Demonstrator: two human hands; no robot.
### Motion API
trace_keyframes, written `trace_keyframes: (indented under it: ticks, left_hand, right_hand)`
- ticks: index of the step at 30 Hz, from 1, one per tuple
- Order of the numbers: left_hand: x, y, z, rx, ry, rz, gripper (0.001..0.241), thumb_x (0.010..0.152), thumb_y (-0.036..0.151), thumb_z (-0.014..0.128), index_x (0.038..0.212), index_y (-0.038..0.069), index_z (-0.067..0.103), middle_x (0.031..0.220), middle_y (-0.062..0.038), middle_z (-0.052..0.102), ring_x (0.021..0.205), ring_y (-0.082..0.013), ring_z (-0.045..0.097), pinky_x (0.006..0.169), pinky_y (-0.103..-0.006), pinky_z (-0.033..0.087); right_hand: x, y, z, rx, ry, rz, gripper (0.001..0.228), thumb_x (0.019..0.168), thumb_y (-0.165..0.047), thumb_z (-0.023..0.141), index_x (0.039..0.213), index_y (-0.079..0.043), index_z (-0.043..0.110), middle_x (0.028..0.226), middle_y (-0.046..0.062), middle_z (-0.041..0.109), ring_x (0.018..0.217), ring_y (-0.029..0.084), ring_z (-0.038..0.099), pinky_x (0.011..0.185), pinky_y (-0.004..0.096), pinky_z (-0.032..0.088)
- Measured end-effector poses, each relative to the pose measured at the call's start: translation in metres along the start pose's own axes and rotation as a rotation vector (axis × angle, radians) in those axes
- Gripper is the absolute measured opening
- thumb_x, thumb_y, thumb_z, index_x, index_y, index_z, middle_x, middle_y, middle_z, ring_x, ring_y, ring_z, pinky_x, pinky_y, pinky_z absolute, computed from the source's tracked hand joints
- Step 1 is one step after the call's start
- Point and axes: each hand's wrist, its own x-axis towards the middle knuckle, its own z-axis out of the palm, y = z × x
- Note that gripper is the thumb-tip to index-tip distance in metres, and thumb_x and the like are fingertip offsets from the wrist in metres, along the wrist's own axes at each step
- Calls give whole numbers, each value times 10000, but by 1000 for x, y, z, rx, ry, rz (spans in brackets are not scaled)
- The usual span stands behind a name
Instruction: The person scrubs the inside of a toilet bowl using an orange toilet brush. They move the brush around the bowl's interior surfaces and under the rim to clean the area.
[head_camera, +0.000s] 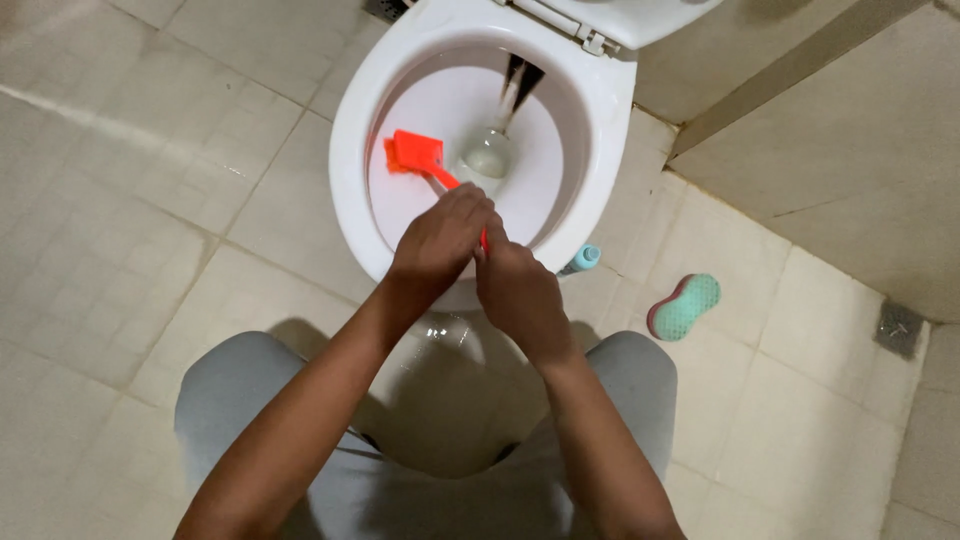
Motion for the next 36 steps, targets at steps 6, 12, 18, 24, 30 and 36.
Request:
trace_keyframes:
  ticks: [6, 12, 18, 24, 30, 36]
  left_hand:
    - [6, 16, -21, -133, -69, -112, 284, 912, 33, 681, 1185, -22, 627, 1221, -178, 658, 1229, -327, 635, 1010, -395, 555]
    - [23, 1, -24, -201, -79, -90, 271, 864, 15, 648, 1134, 16, 621, 1206, -166, 654, 1196, -340, 627, 941, -409, 555]
    - [18, 8, -27, -226, -122, -82, 297, 845, 30, 637, 1139, 0, 611, 1174, -163, 639, 1144, -344, 629, 922, -420, 556]
    - [27, -14, -6, -226, -106, -65, 301, 838, 23, 689, 1131, 8, 621, 1165, -146, 652, 1144, -335, 636, 864, -421, 556]
    - [11, -1, 5, -139, 115, 12, 335, 905, -23, 686, 1231, -17, 609, 1255, -150, 654, 1246, -305, 639, 945, -386, 576]
    - [17, -12, 13, -181, 14, -10, 380, 833, 6, 695, 1202, -14, 605, 1223, -184, 666, 1183, -344, 658, 916, -378, 586]
  right_hand:
    - [-10, -23, -31, -277, 13, -45, 427, 1008, -210, 611, 1388, -26, 554, 727, 188, 684, 574, 311, 716, 457, 398, 558]
    - [9, 8, 9, -291, 269, -221, 390, 971, -176, 670, 1292, 39, 612, 664, 134, 652, 577, 277, 670, 479, 388, 513]
    - [-6, -7, -14, -349, 247, -263, 384, 963, -158, 672, 1284, 47, 619, 652, 132, 644, 530, 261, 656, 460, 367, 516]
    - [15, 13, 8, -419, 234, -230, 409, 947, -137, 661, 1286, 88, 612, 639, 129, 660, 510, 259, 663, 451, 381, 521]
    - [6, 2, -7, -274, 85, -73, 458, 921, -111, 630, 1322, 92, 538, 691, 191, 686, 534, 337, 697, 436, 427, 541]
    - [14, 18, 19, -147, 52, 19, 300, 984, -72, 566, 1268, 21, 536, 769, 203, 701, 662, 379, 718, 556, 456, 571]
